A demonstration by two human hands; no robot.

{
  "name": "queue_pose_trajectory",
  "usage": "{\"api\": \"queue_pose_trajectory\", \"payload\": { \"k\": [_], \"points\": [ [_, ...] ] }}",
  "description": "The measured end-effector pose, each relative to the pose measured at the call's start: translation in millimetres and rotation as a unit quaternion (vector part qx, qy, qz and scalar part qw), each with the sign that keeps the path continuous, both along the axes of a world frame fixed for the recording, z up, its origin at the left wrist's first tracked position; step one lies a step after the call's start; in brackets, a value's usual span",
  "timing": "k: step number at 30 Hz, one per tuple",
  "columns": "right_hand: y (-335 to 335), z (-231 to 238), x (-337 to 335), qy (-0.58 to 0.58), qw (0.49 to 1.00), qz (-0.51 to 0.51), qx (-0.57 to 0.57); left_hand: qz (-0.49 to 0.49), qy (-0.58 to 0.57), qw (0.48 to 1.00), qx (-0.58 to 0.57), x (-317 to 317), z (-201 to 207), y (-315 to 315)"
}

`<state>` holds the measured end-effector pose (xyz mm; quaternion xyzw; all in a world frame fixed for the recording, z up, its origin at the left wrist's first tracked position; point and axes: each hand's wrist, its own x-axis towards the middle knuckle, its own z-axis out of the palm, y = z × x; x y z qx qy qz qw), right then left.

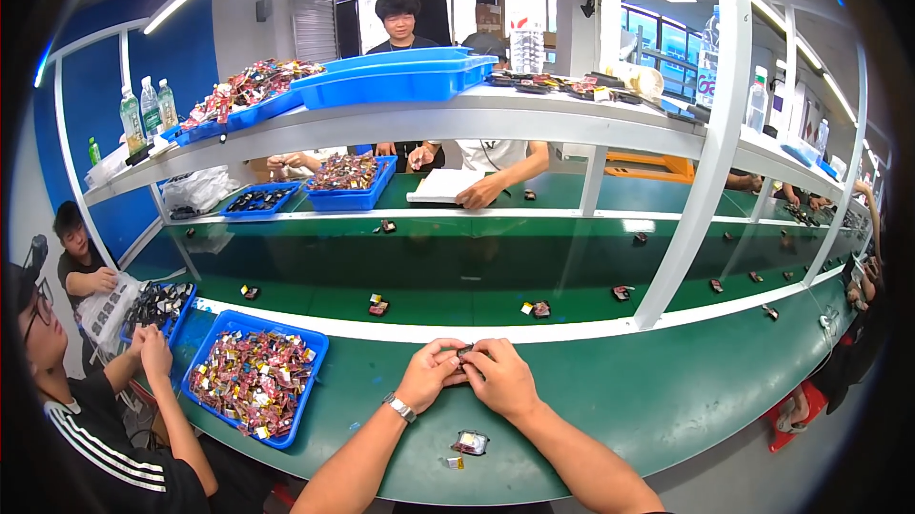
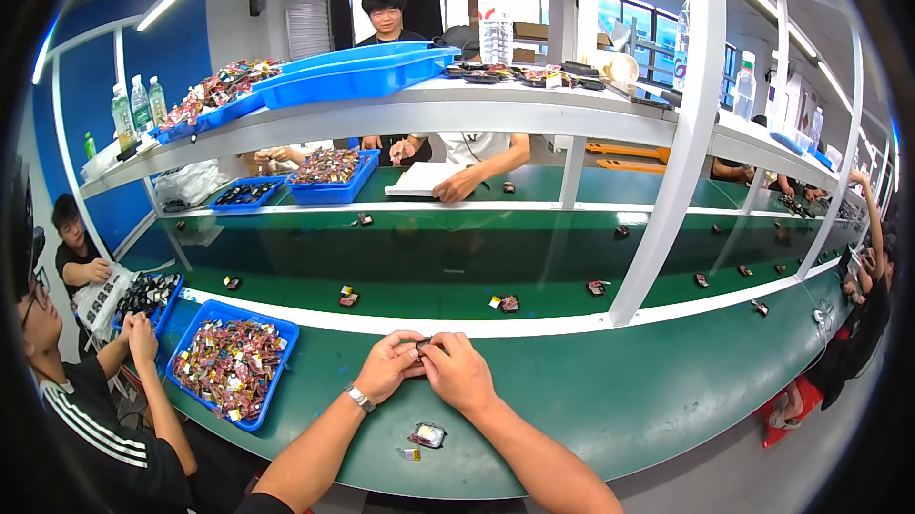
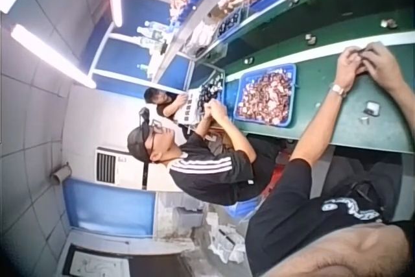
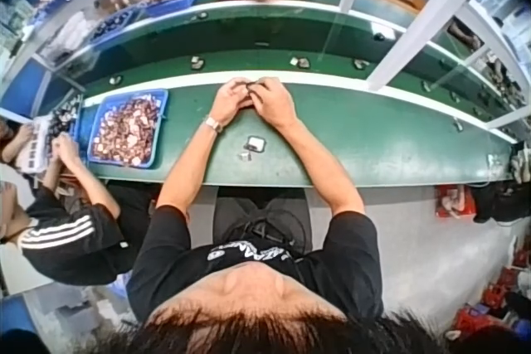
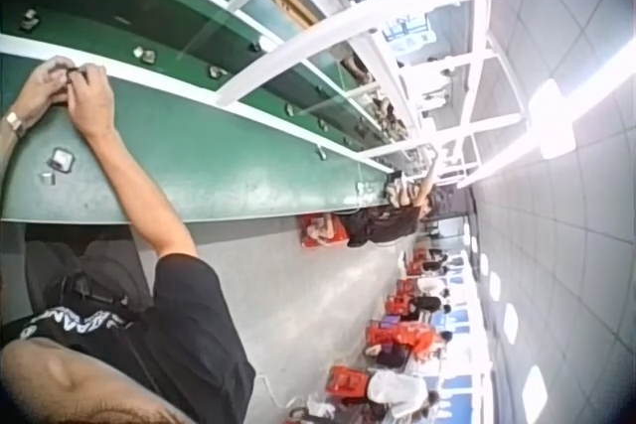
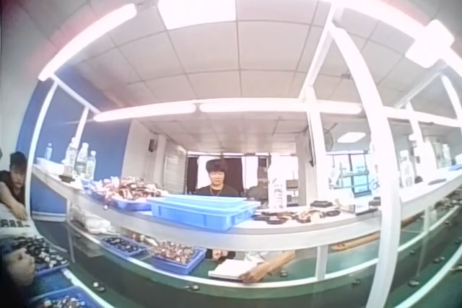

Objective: Assembling small electronic components (likely batteries or internal modules) on a factory assembly line.

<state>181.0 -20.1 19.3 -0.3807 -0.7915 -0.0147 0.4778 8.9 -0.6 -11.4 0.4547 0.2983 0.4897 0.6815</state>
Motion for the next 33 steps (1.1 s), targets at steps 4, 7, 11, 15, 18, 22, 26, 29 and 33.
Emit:
{"api": "queue_pose_trajectory", "payload": {
  "k": [4,7,11,15,18,22,26,29,33],
  "points": [
    [-1.6,-0.7,-1.7,-0.029,0.999,-0.029,0.004,-0.003,0.003,1.0,-0.003,0.4,2.4,-0.9],
    [0.5,-3.4,-0.5,-0.037,0.999,-0.026,0.004,-0.009,0.01,1.0,-0.008,0.6,4.0,-1.7],
    [2.9,-3.9,1.2,-0.039,0.999,-0.016,0.004,-0.016,0.007,1.0,-0.01,0.4,3.7,-1.0],
    [4.7,-5.2,1.0,-0.036,0.999,-0.003,0.016,-0.015,0.003,1.0,-0.007,0.6,4.2,-1.7],
    [5.8,-7.0,0.1,-0.033,0.999,0.001,0.025,-0.013,0.01,1.0,-0.006,-0.4,3.8,-2.0],
    [5.9,-7.1,-1.3,-0.014,1.0,-0.005,0.026,-0.01,0.012,1.0,-0.005,0.1,5.4,-2.6],
    [5.6,-8.6,1.1,0.004,1.0,-0.006,0.003,-0.012,0.013,1.0,-0.007,3.0,4.5,-1.7],
    [10.9,-15.2,2.1,-0.016,0.999,-0.012,0.028,-0.008,0.014,1.0,-0.007,4.1,4.9,-1.0],
    [1.0,-1.7,-7.0,-0.025,0.998,-0.03,0.041,0.029,0.026,0.999,-0.003,1.9,2.0,0.4]
  ]
}}
